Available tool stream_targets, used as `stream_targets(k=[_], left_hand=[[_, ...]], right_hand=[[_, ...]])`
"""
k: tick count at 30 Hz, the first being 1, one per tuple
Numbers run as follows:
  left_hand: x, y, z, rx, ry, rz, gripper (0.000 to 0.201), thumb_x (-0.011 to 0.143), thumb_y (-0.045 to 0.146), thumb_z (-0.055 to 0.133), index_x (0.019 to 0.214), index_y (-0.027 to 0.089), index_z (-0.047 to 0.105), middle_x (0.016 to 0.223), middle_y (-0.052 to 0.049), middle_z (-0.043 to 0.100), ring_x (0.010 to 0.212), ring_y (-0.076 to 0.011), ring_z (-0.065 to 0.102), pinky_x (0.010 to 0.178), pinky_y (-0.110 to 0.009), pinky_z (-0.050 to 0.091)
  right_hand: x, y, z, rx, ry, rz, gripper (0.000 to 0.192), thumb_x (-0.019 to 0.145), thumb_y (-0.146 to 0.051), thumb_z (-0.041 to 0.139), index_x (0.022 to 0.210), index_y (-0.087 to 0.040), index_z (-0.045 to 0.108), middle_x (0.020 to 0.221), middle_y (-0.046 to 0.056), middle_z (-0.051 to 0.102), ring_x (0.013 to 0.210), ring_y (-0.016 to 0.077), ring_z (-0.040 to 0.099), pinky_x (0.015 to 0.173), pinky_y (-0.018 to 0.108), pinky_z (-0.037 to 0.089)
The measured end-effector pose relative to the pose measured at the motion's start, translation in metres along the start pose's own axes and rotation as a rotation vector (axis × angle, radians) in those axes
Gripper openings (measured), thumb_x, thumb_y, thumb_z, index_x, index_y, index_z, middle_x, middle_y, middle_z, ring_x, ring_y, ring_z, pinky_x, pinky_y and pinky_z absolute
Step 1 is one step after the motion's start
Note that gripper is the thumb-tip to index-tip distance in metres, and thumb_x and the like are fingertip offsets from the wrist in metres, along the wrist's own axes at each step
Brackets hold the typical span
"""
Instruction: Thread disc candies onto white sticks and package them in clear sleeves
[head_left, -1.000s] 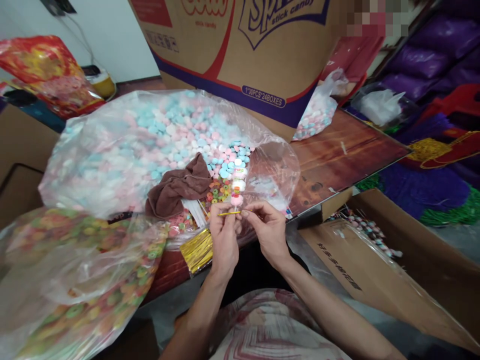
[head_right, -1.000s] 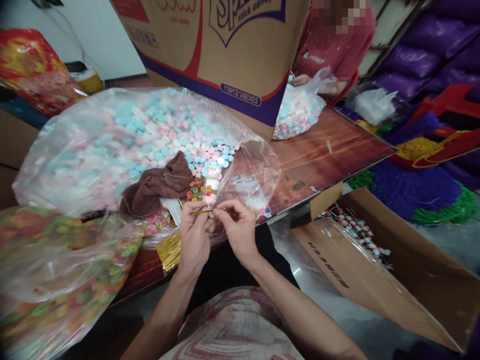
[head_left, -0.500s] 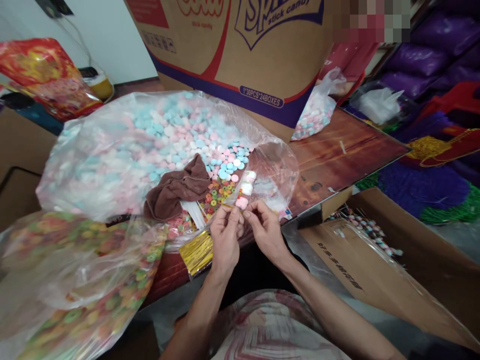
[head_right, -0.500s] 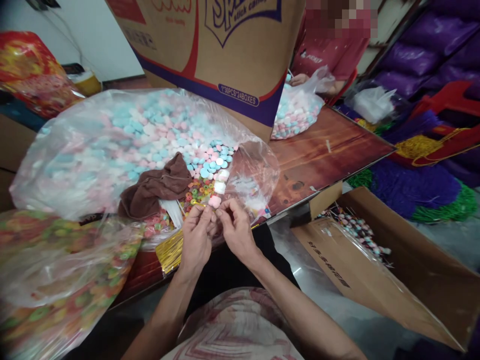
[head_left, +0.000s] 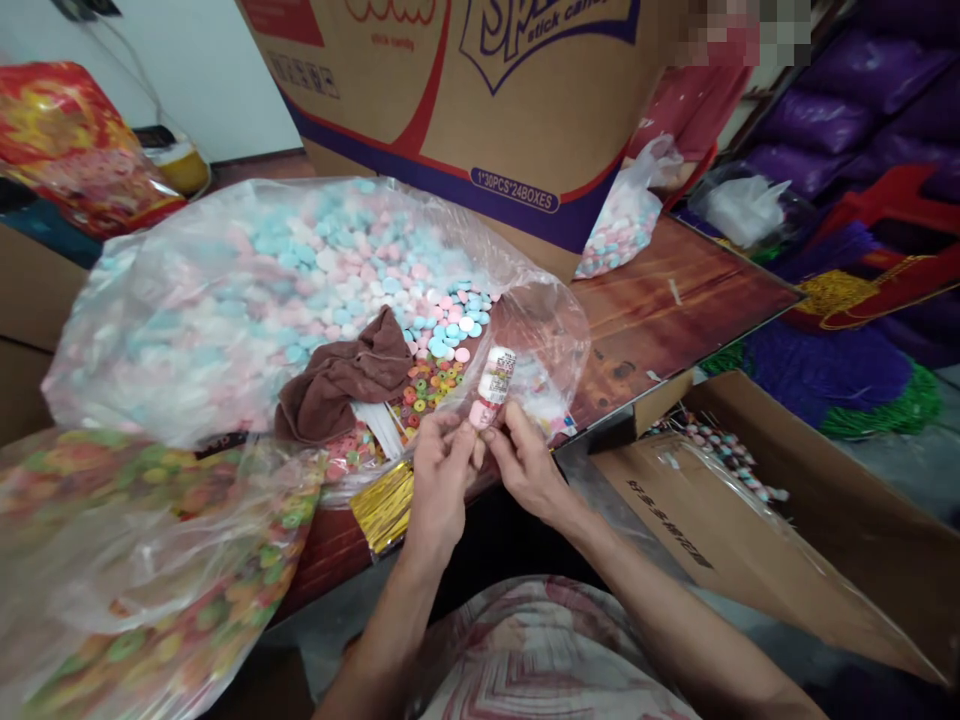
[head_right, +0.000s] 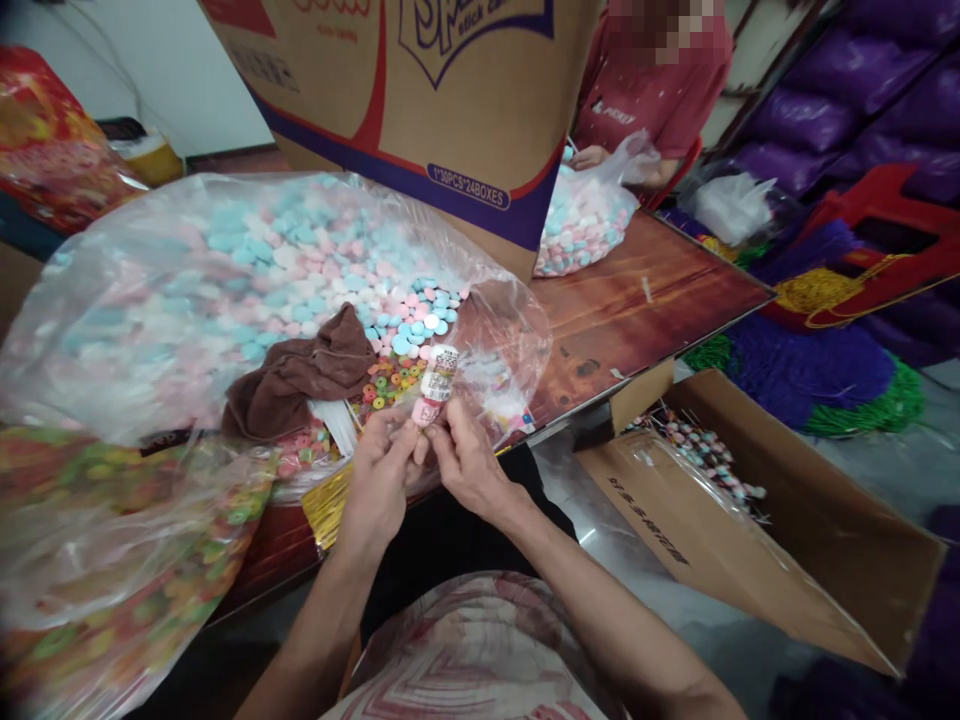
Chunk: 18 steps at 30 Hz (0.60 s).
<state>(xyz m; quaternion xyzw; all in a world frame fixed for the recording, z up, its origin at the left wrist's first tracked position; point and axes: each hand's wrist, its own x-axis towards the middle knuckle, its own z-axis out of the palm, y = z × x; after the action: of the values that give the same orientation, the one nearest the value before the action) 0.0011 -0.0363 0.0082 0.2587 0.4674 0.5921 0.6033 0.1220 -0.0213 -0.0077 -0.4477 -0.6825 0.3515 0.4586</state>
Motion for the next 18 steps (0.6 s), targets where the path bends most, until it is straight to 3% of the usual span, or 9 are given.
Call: stream_targets(k=[3, 6, 9, 11, 14, 18], left_hand=[[-0.002, -0.011, 0.000, 0.223, 0.044, 0.224, 0.016, 0.085, 0.033, 0.073, 0.081, 0.019, 0.066, 0.062, 0.004, 0.050, 0.058, -0.0088, 0.043, 0.057, -0.018, 0.038], [-0.002, -0.014, -0.003, 0.303, -0.004, 0.226, 0.016, 0.085, 0.034, 0.073, 0.083, 0.018, 0.074, 0.073, 0.000, 0.062, 0.069, -0.0114, 0.052, 0.067, -0.020, 0.044], [0.000, -0.012, -0.003, 0.207, -0.028, 0.107, 0.025, 0.077, 0.036, 0.080, 0.091, 0.016, 0.076, 0.077, -0.002, 0.066, 0.065, -0.0094, 0.053, 0.061, -0.018, 0.042], [0.003, -0.009, -0.001, 0.076, -0.038, -0.024, 0.029, 0.073, 0.036, 0.084, 0.089, 0.014, 0.074, 0.067, 0.001, 0.060, 0.052, -0.0042, 0.041, 0.049, -0.015, 0.032], [0.007, -0.003, 0.001, -0.139, -0.074, -0.244, 0.032, 0.067, 0.031, 0.088, 0.084, 0.013, 0.069, 0.063, 0.005, 0.053, 0.046, 0.0001, 0.030, 0.043, -0.012, 0.024], [0.011, 0.000, 0.001, -0.264, -0.089, -0.405, 0.036, 0.063, 0.026, 0.091, 0.084, 0.014, 0.064, 0.066, 0.005, 0.052, 0.049, -0.0005, 0.037, 0.042, -0.010, 0.026]], right_hand=[[-0.002, -0.001, 0.002, -0.046, 0.011, 0.042, 0.014, 0.096, -0.020, 0.046, 0.083, -0.024, 0.040, 0.077, -0.002, 0.049, 0.068, 0.0147, 0.045, 0.063, 0.028, 0.037], [0.000, -0.002, -0.005, 0.008, -0.030, 0.119, 0.015, 0.096, -0.022, 0.048, 0.081, -0.023, 0.042, 0.074, -0.003, 0.049, 0.066, 0.0142, 0.045, 0.060, 0.027, 0.037], [0.002, -0.002, -0.013, 0.059, -0.025, 0.151, 0.018, 0.096, -0.025, 0.051, 0.079, -0.023, 0.046, 0.073, -0.004, 0.050, 0.065, 0.0135, 0.045, 0.059, 0.025, 0.038], [0.002, 0.000, -0.016, 0.044, -0.024, 0.105, 0.018, 0.097, -0.026, 0.051, 0.080, -0.022, 0.051, 0.072, -0.003, 0.052, 0.066, 0.0133, 0.049, 0.061, 0.025, 0.042], [0.000, 0.003, -0.019, -0.074, 0.016, -0.086, 0.019, 0.100, -0.020, 0.046, 0.094, -0.021, 0.064, 0.084, 0.002, 0.064, 0.078, 0.0151, 0.061, 0.073, 0.027, 0.050], [-0.002, 0.009, -0.025, -0.273, 0.046, -0.338, 0.031, 0.099, -0.013, 0.045, 0.110, -0.023, 0.073, 0.109, 0.011, 0.071, 0.094, 0.0182, 0.069, 0.080, 0.030, 0.057]])
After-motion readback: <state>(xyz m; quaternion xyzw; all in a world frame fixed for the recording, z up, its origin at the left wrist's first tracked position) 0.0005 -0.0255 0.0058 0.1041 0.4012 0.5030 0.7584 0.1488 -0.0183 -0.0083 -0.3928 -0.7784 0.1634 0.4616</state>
